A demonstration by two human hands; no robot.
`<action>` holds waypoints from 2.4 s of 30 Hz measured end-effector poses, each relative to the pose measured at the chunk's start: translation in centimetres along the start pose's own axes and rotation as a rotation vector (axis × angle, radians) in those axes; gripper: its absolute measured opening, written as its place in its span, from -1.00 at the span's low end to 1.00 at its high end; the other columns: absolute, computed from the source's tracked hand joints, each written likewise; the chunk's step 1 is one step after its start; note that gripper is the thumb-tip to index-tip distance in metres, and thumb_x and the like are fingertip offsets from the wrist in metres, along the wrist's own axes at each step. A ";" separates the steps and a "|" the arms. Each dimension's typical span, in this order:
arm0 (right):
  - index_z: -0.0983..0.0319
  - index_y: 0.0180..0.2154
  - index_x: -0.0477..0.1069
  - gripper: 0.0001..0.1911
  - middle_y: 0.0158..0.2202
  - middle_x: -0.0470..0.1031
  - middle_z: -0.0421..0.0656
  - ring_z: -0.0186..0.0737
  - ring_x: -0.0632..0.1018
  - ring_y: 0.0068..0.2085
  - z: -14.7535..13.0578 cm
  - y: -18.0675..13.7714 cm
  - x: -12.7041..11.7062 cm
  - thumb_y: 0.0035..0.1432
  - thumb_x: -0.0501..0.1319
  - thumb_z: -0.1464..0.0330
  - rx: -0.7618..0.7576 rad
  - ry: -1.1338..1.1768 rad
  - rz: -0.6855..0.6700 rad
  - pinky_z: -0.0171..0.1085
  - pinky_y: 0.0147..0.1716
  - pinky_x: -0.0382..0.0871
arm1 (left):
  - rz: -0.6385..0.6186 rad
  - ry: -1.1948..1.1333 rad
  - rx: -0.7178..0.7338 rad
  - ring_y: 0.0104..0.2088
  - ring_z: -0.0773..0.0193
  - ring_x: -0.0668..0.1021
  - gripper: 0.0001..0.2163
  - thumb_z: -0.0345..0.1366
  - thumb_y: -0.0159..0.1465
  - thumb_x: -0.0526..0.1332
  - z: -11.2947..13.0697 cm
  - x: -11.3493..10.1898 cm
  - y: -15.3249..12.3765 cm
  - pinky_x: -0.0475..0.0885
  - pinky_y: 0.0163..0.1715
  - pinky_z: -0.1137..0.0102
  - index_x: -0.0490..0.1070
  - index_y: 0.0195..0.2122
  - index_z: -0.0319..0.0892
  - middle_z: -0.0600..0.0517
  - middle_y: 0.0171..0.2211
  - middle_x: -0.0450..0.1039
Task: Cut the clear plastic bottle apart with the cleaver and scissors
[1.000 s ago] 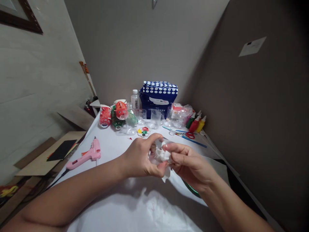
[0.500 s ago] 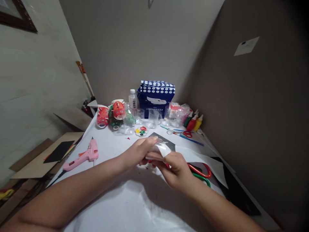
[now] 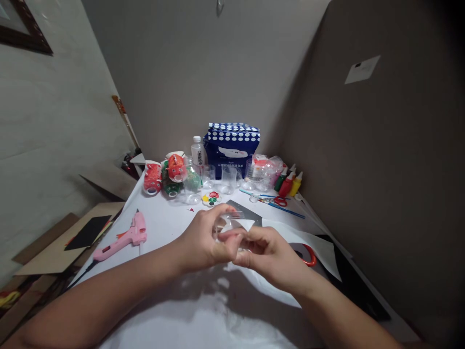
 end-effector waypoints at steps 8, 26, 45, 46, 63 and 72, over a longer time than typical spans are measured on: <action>0.20 -0.32 0.58 -0.68 -0.44 0.59 -0.23 -0.37 0.55 -0.40 2.7 -0.2 -2.1 -0.23 0.50 0.41 0.202 0.387 0.200 -0.38 -0.35 0.39 | -0.043 0.046 0.049 -0.63 0.47 0.19 -0.53 -0.30 -0.04 0.28 0.4 -0.3 0.5 0.17 -0.63 0.53 0.26 -0.06 -0.16 0.20 -0.55 0.31; 0.06 -0.04 0.48 -0.62 -0.10 0.47 -0.11 -0.12 0.43 -0.06 -2.3 0.5 -2.9 0.06 0.33 0.37 -0.311 -0.532 0.253 -0.10 -0.03 0.30 | -0.043 -0.618 -0.131 -0.71 0.52 0.10 -0.57 -0.01 0.13 0.12 -3.8 0.1 3.0 -0.08 -0.68 0.53 0.26 -0.11 -0.25 0.15 -0.63 0.31; 0.21 -0.47 0.57 -0.81 -0.48 0.58 -0.08 -0.17 0.53 -0.44 3.3 -2.0 -16.0 0.00 0.27 0.24 0.480 -1.410 0.312 -0.33 -0.51 0.15 | -0.148 -0.885 -0.173 -0.78 0.60 -0.03 -0.58 0.01 0.10 0.02 -2.4 0.1 2.7 -0.18 -0.69 0.52 0.25 -0.19 -0.24 0.00 -0.62 0.41; 0.20 -0.47 0.57 -0.82 -0.47 0.58 -0.09 -0.19 0.53 -0.42 3.3 -1.9 -16.2 0.04 0.24 0.26 0.469 -1.410 0.308 -0.33 -0.50 0.16 | -0.148 -0.890 -0.157 -0.78 0.60 -0.03 -0.58 0.01 0.09 0.02 -2.2 0.0 2.7 -0.18 -0.69 0.52 0.25 -0.19 -0.24 -0.01 -0.62 0.41; 0.26 -0.53 0.47 -0.79 -0.53 0.52 -0.14 -0.30 0.45 -0.53 7.2 -2.4 -19.5 0.08 0.22 0.30 0.583 -1.366 0.263 -0.35 -0.57 0.09 | -0.211 -0.938 -0.128 -0.78 0.59 0.01 -0.57 0.00 0.06 0.04 -2.0 0.4 2.6 -0.18 -0.71 0.54 0.26 -0.18 -0.25 -0.02 -0.60 0.44; 0.25 -0.18 0.41 -0.75 -0.33 0.51 0.04 -0.05 0.51 -0.35 -2.4 -3.5 -25.3 0.21 0.06 0.27 0.508 -1.584 0.799 -0.27 -0.46 0.13 | -0.284 -1.013 -0.112 -0.77 0.60 0.01 -0.56 -0.05 0.06 0.02 -1.9 0.9 2.5 -0.11 -0.71 0.58 0.25 -0.11 -0.25 -0.05 -0.55 0.47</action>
Point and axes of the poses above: each hand's wrist, its own y-axis towards the middle knuckle, its own x-axis out of the palm, z = x × y, the point moved 10 cm from there along y, towards the middle knuckle
